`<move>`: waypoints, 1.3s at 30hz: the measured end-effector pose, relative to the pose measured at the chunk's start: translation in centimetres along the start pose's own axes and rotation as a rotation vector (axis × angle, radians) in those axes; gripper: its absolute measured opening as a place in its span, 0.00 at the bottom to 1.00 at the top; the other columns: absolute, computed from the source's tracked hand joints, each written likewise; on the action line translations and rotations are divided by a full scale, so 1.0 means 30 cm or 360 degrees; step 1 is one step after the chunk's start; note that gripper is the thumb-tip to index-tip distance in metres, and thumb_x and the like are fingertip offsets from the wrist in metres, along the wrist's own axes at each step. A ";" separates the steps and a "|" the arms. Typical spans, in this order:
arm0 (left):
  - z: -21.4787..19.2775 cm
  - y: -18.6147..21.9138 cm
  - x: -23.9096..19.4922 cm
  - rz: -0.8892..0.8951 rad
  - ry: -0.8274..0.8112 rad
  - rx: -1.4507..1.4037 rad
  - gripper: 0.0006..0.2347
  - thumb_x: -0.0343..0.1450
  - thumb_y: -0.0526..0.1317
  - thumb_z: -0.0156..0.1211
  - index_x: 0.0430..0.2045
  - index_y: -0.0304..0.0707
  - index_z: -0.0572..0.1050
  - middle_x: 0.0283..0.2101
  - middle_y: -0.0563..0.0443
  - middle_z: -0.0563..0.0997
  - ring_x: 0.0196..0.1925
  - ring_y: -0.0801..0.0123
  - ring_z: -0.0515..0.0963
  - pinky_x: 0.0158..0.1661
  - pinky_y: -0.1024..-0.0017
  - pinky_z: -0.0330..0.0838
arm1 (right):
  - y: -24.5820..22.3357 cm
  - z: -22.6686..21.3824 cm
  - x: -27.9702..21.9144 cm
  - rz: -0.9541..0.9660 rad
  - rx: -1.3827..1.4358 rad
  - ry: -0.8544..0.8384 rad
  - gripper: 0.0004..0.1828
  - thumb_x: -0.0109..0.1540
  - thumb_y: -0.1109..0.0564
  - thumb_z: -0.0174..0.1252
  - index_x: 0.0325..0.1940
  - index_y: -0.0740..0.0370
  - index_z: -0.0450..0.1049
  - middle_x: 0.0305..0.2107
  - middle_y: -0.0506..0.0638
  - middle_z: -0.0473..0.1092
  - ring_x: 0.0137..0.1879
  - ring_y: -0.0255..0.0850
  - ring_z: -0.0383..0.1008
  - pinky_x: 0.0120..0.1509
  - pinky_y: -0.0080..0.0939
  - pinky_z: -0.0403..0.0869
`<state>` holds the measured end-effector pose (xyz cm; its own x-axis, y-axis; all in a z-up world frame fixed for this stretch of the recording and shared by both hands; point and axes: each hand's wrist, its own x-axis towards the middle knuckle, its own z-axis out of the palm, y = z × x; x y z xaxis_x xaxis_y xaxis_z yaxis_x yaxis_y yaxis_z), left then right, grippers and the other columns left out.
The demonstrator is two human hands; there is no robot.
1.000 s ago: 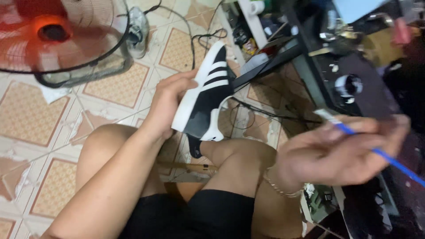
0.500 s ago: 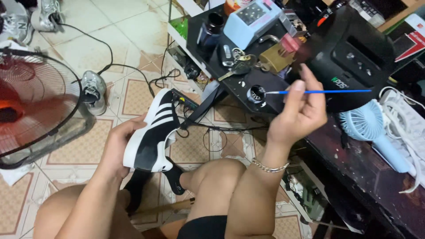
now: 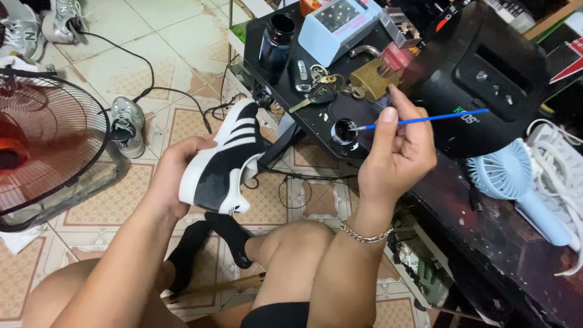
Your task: The person sits holding a black suede sneaker and uses a small brush to apply black dye from a jar onto the shoe's heel and side areas. They repeatedly dip the brush into the jar and brush the dye over the shoe's surface, rotating the shoe to reach different spots.
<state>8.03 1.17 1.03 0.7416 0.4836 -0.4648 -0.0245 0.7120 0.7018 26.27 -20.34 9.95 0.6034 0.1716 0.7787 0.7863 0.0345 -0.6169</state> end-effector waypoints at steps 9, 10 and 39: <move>-0.058 0.013 0.032 0.0073 -0.0123 -0.0080 0.23 0.65 0.39 0.54 0.55 0.26 0.76 0.47 0.41 0.84 0.42 0.63 0.84 0.44 0.72 0.77 | 0.038 -0.012 -0.018 -0.0016 -0.0117 0.0051 0.12 0.76 0.65 0.56 0.63 0.71 0.77 0.39 0.44 0.70 0.37 0.27 0.63 0.40 0.26 0.61; -0.065 0.013 0.042 0.0085 -0.0089 -0.0088 0.23 0.65 0.39 0.54 0.55 0.26 0.76 0.47 0.41 0.84 0.42 0.63 0.84 0.44 0.72 0.77 | 0.025 -0.004 0.001 -0.0005 -0.0088 0.0030 0.12 0.76 0.65 0.56 0.63 0.71 0.77 0.39 0.44 0.70 0.37 0.27 0.63 0.40 0.26 0.61; -0.171 0.061 -0.045 0.0642 0.0002 0.0353 0.17 0.62 0.39 0.59 0.39 0.23 0.83 0.48 0.42 0.86 0.45 0.68 0.82 0.47 0.79 0.73 | -0.182 0.372 -0.479 0.0343 0.1231 -0.0399 0.12 0.76 0.61 0.54 0.60 0.73 0.71 0.37 0.53 0.67 0.35 0.34 0.63 0.41 0.30 0.65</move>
<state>3.53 4.42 0.16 0.7016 0.7003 -0.1313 -0.1667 0.3405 0.9253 11.83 -11.99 0.87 0.6106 0.4622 0.6431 0.2899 0.6252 -0.7246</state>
